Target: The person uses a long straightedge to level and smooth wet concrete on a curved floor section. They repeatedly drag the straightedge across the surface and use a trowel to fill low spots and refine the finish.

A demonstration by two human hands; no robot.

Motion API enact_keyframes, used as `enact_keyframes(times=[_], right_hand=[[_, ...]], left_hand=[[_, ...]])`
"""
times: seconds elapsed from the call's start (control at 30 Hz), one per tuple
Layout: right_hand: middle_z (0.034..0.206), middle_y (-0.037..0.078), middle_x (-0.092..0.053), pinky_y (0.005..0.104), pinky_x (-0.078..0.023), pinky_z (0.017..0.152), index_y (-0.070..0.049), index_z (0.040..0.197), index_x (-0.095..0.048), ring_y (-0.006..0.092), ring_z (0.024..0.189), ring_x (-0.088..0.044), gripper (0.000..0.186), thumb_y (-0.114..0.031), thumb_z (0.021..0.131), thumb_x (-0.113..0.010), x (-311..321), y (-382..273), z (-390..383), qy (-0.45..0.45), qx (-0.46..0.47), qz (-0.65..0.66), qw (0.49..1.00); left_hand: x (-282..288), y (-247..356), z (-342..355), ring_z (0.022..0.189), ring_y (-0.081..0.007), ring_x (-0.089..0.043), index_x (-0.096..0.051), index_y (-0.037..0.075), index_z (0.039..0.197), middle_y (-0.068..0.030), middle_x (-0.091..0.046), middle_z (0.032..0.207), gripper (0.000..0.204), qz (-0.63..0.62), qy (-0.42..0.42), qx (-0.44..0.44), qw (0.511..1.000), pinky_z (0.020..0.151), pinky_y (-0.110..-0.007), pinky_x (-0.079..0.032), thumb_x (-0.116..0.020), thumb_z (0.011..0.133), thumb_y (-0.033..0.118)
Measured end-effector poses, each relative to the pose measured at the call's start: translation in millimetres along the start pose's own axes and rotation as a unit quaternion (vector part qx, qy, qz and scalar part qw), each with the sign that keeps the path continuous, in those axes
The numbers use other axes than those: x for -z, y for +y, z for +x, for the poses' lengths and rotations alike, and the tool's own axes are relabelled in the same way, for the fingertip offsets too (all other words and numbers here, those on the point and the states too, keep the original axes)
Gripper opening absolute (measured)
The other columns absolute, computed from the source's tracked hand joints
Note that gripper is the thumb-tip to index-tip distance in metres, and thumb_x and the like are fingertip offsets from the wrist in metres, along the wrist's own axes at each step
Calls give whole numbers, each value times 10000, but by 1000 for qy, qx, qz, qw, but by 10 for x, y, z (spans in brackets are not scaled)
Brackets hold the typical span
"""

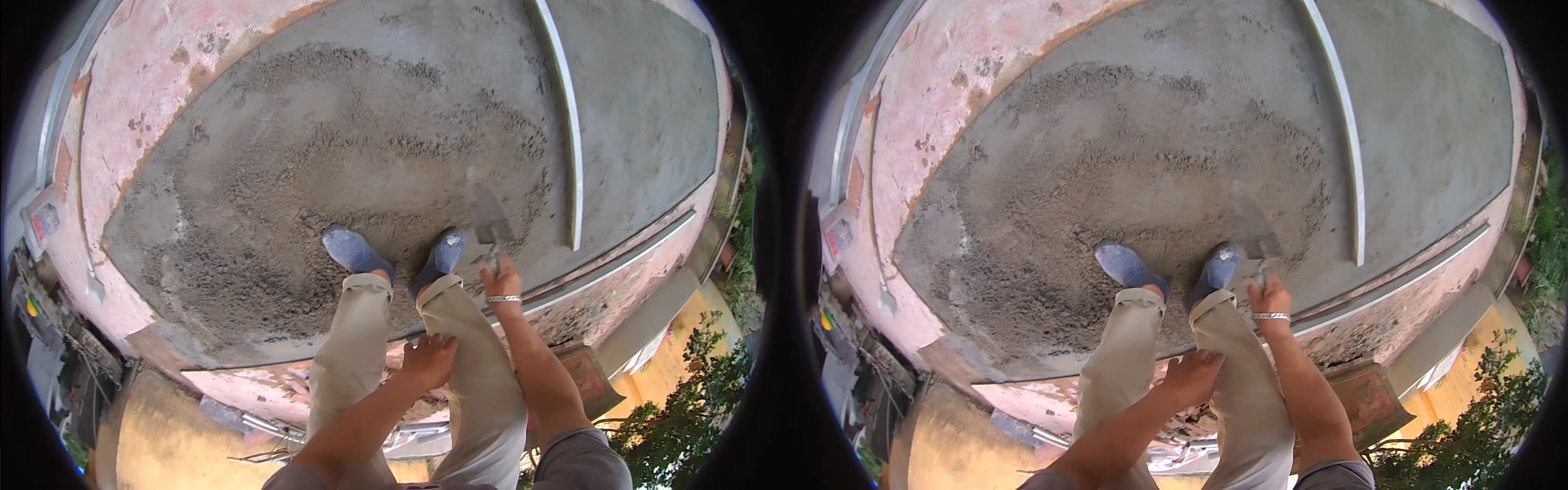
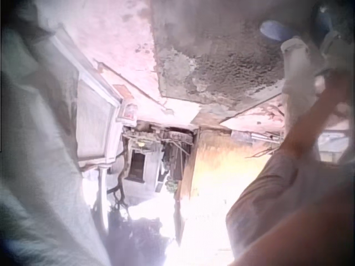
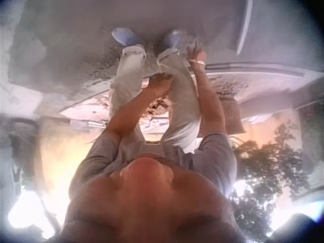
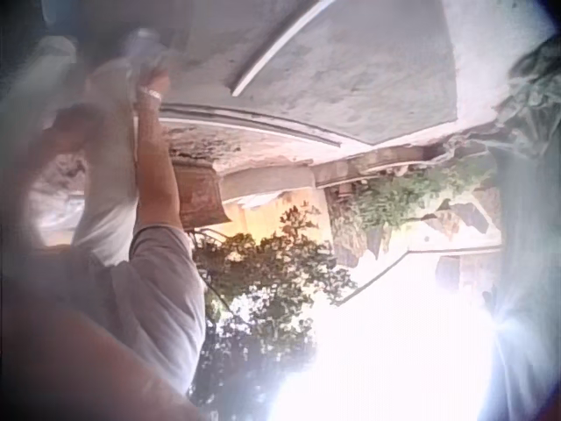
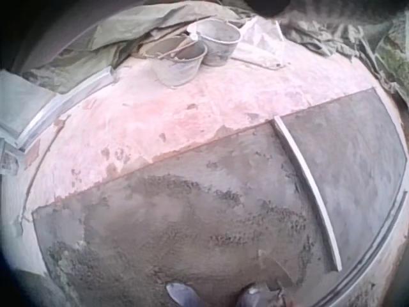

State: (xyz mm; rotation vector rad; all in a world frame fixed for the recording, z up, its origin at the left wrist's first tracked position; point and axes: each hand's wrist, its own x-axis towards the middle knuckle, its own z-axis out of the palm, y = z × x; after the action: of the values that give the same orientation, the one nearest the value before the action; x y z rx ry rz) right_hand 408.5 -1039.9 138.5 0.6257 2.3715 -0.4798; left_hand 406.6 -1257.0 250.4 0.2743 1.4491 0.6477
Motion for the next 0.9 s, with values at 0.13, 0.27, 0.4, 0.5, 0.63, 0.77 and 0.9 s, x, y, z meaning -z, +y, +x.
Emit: enact_keyframes(times=[0.13, 0.27, 0.4, 0.5, 0.63, 0.77, 0.9], right_hand=[[908, 266, -674, 470, -516, 727, 16, 1059, -611, 469, 794, -631, 370, -294, 892, -724, -41, 390, -61, 11, -93, 150, 984], [820, 229, -657, 442, -500, 689, 19, 961, -581, 412, 698, -592, 360, -311, 906, -716, -214, 580, -436, -64, -225, 308, 922], [720, 132, -634, 401, -495, 607, 12, 954, -586, 239, 630, -604, 300, -264, 926, -700, -285, 797, -995, -69, -228, 282, 929], [666, 81, -607, 354, -464, 511, 3, 945, -590, 171, 534, -574, 268, -242, 931, -697, -285, 948, -1354, -82, -274, 417, 863], [628, 38, -577, 314, -422, 433, -18, 930, -576, 128, 455, -525, 247, -234, 941, -694, -386, 1106, -1680, -44, -314, 459, 830], [605, 5, -554, 297, -412, 403, -46, 914, -558, 111, 435, -513, 234, -232, 955, -693, -684, 1163, -1980, -11, -343, 442, 829], [637, 70, -597, 341, -443, 435, 2, 954, -590, 162, 445, -535, 258, -234, 934, -691, -961, 961, -2516, -23, -400, 455, 795]], left_hand=[[23, -21, 69, 1245, -344, -545, -527, 72, 1321, -164, -566, 1282, 435, 69, 55, 38, 995, 958, -580, -452, -597, 897, 144], [5, 123, 58, 1249, -333, -534, -508, 65, 1363, -156, -549, 1309, 466, 143, 235, -23, 961, 1015, -543, -419, -591, 907, 115], [-185, 360, -213, 1297, -314, -500, -496, 69, 1379, -139, -517, 1371, 471, 89, 246, -32, 965, 1038, -541, -393, -552, 913, 100], [-363, 455, -511, 1286, -329, -505, -481, 61, 1391, -144, -511, 1382, 476, 139, 177, 17, 974, 1050, -533, -392, -563, 927, 127], [-460, 209, -992, 1279, -330, -520, -488, 62, 1386, -148, -526, 1377, 458, 265, 104, 96, 954, 1049, -536, -400, -537, 938, 147], [-777, -274, -1685, 1269, -318, -547, -523, 91, 1363, -118, -565, 1358, 438, 293, 131, 142, 936, 994, -558, -452, -552, 934, 175], [-1079, -868, -2483, 1088, -253, -656, -574, 171, 1261, -55, -631, 1230, 347, 381, 77, 158, 908, 810, -500, -550, -570, 919, 233]])
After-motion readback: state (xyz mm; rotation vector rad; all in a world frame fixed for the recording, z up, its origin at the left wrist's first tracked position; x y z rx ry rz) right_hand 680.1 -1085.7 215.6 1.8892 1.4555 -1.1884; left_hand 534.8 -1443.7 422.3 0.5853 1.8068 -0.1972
